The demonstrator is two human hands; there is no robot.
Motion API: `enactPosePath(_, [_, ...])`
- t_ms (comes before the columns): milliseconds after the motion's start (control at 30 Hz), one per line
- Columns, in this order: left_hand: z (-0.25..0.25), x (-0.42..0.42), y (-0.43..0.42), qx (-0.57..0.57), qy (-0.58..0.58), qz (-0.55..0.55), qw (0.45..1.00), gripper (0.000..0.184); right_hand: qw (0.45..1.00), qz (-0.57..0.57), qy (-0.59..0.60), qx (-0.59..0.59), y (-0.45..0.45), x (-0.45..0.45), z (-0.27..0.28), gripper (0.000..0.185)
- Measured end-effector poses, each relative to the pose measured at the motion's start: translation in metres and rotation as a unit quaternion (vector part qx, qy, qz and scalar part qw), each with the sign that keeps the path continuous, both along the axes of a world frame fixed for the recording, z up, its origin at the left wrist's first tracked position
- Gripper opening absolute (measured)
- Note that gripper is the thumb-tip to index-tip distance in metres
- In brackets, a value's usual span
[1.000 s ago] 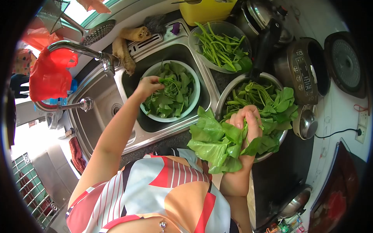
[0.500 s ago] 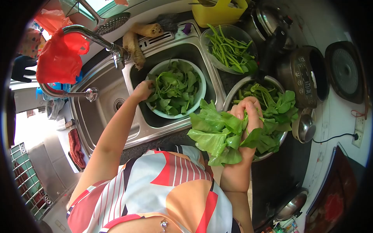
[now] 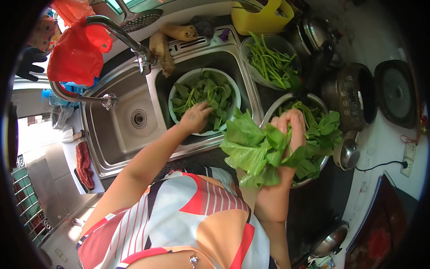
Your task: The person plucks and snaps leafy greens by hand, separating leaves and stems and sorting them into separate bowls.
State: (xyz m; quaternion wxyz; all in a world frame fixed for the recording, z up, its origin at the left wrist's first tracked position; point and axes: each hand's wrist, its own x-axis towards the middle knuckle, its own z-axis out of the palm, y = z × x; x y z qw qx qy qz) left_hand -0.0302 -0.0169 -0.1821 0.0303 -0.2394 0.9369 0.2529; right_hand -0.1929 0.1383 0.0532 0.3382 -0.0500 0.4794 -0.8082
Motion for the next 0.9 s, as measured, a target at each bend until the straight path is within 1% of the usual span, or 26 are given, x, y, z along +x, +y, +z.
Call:
enactPosePath(67, [0.055,0.002,-0.012,-0.023,0.032,0.003,0.999,0.045,0.997,-0.054,-0.054,0.021,-0.016,0.008,0.01,0.02])
enactPosePath(100, [0.069,0.001,-0.016,-0.013,0.109,0.036,0.993,0.042,0.994,-0.03,-0.096,-0.039,-0.018,0.003,0.002,0.019])
enactPosePath(133, [0.085,0.001,-0.022,-0.005,0.175,0.052,0.983,0.041,0.99,-0.004,-0.096,-0.099,-0.02,-0.003,-0.013,0.016])
enactPosePath(167, [0.103,0.0,-0.028,0.093,0.23,0.084,0.965,0.038,0.989,-0.007,-0.114,-0.094,-0.022,-0.006,-0.021,0.015])
enactPosePath(200, [0.115,0.0,-0.033,0.19,0.281,0.114,0.934,0.034,0.987,-0.01,-0.133,-0.088,-0.026,-0.004,-0.023,0.015])
enactPosePath(233, [0.115,0.002,-0.038,0.36,0.262,0.201,0.873,0.025,0.989,-0.034,-0.113,-0.089,-0.032,0.004,-0.023,0.017])
enactPosePath(267, [0.122,0.005,-0.039,0.396,0.291,0.227,0.841,0.023,0.991,-0.012,-0.065,-0.114,-0.03,0.006,-0.034,0.021])
enactPosePath(333, [0.154,0.013,-0.043,0.462,0.348,0.274,0.768,0.02,0.991,-0.047,-0.118,-0.05,-0.05,0.0,-0.044,0.027])
enactPosePath(367, [0.166,0.018,-0.039,0.458,0.377,0.301,0.747,0.019,0.977,0.008,-0.174,-0.124,-0.048,-0.007,-0.061,0.031])
enactPosePath(467, [0.189,0.031,-0.025,0.389,0.443,0.256,0.766,0.02,0.977,0.012,-0.159,-0.145,-0.06,-0.004,-0.076,0.029])
enactPosePath(500, [0.189,0.033,-0.023,0.357,0.46,0.213,0.785,0.02,0.976,0.013,-0.151,-0.158,-0.064,-0.004,-0.083,0.024])
enactPosePath(533, [0.19,0.035,-0.021,0.319,0.469,0.171,0.806,0.022,0.973,0.013,-0.172,-0.155,-0.066,-0.003,-0.089,0.021])
enactPosePath(600, [0.197,0.037,-0.019,0.264,0.432,0.141,0.851,0.03,0.965,0.016,-0.213,-0.15,-0.073,0.002,-0.095,0.016])
enactPosePath(633, [0.201,0.037,-0.019,0.192,0.434,0.11,0.873,0.036,0.965,0.023,-0.219,-0.141,-0.08,0.006,-0.094,0.012])
enactPosePath(667, [0.204,0.035,-0.019,0.119,0.432,0.078,0.891,0.042,0.963,0.032,-0.231,-0.138,-0.086,0.011,-0.096,0.012])
enactPosePath(700, [0.204,0.035,-0.019,0.067,0.376,0.053,0.923,0.051,0.96,0.039,-0.245,-0.133,-0.091,0.015,-0.099,0.013])
enactPosePath(733, [0.202,0.033,-0.018,0.058,0.352,0.061,0.932,0.052,0.956,0.046,-0.26,-0.127,-0.095,0.021,-0.102,0.013])
enactPosePath(767, [0.188,0.032,-0.025,0.076,0.301,0.074,0.948,0.051,0.954,0.028,-0.273,-0.123,-0.101,0.029,-0.106,0.017])
enactPosePath(867, [0.133,0.025,-0.057,0.13,0.113,0.14,0.975,0.053,0.962,0.047,-0.27,-0.014,-0.124,0.033,-0.144,0.026])
enactPosePath(900, [0.106,0.027,-0.063,0.114,0.057,0.129,0.983,0.056,0.971,0.068,-0.207,0.095,-0.127,0.031,-0.174,0.032])
